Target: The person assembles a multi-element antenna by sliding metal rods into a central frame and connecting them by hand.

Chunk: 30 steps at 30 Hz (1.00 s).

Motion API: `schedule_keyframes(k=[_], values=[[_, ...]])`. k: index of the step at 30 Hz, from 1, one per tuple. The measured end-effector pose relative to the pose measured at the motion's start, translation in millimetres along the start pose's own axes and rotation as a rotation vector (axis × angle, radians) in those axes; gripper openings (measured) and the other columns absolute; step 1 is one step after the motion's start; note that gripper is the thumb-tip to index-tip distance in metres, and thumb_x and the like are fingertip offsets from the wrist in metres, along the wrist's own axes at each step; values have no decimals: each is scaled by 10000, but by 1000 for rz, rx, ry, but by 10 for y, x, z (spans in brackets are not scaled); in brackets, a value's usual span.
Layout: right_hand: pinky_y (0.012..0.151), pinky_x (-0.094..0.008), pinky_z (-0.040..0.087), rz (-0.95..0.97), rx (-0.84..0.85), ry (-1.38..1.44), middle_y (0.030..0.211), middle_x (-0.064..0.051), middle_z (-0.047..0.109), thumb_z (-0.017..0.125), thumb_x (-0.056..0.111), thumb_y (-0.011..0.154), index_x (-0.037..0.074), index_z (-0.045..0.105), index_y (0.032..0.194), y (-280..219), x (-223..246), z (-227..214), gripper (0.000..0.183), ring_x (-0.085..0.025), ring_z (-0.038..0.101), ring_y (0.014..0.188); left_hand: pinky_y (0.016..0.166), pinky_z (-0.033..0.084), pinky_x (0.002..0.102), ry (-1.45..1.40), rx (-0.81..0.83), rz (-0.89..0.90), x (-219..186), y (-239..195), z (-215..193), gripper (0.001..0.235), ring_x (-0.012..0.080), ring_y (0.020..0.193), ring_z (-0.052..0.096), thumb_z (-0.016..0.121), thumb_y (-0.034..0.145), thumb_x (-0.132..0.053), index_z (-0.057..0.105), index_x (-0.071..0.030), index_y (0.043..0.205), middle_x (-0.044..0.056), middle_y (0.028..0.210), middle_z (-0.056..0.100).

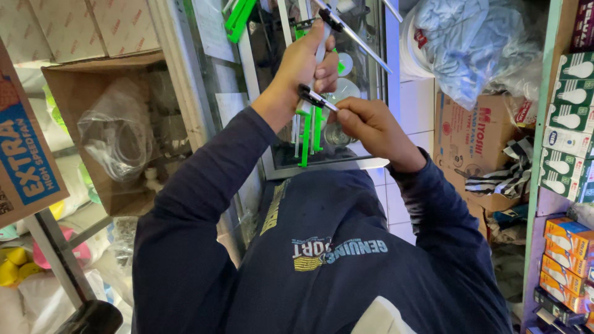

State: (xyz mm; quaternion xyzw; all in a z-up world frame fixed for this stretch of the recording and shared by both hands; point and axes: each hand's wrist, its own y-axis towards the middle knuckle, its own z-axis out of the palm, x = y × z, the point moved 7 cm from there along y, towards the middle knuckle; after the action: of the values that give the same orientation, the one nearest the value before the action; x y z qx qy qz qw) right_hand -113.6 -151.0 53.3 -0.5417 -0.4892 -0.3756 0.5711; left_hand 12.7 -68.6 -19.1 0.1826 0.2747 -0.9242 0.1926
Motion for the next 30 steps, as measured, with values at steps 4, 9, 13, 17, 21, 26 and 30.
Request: schedule_keyframes(k=[4,9,13,17,21,26,30], values=[[590,-316,434,-253,-132,-297,771,-91,626,587,118,1082,32,675,1142,-31,261,7,137,-159,557,622,480,357,351,-16,18,-32,-103,-9,52,448,169,398,370,432,1067,-545,480,-107,990,3,538,379],[627,-334,448,-288,-365,-439,808,-129,610,600,108,1088,12,667,1152,-150,340,65,133,-217,584,668,518,360,349,-90,40,-13,-125,-76,123,440,161,418,368,410,1094,-530,477,-105,1002,-6,557,371],[608,-339,444,-241,-363,-336,804,-114,636,583,87,1083,15,686,1110,-126,199,85,128,-214,586,643,554,373,363,-200,168,-10,-124,-84,218,446,172,427,383,372,1096,-533,479,-110,1004,-7,557,371],[635,-332,461,-316,-305,-243,841,-100,656,560,101,1099,18,663,1073,-40,33,87,135,-207,605,686,549,354,351,-254,260,-13,-112,-96,236,463,171,434,395,352,1103,-543,491,-111,1011,-5,566,378],[613,-327,445,-334,-294,-213,783,-90,629,552,112,1087,23,669,1040,20,-201,108,155,-175,582,639,551,354,354,-219,236,-6,-82,-91,200,460,172,434,398,357,1109,-538,493,-109,1016,-6,568,375],[605,-321,414,-343,-337,-157,772,-89,615,546,190,1094,26,690,1026,115,-598,182,228,-157,546,611,508,352,339,-165,253,-20,-99,-52,111,470,170,437,400,351,1111,-549,489,-109,1022,-3,569,372],[651,-314,393,-500,-360,164,838,-58,552,475,308,1146,45,583,997,274,-881,459,321,-138,484,693,537,352,361,-155,258,-23,-24,37,56,483,184,426,395,345,1093,-567,495,-115,1009,5,558,372]])
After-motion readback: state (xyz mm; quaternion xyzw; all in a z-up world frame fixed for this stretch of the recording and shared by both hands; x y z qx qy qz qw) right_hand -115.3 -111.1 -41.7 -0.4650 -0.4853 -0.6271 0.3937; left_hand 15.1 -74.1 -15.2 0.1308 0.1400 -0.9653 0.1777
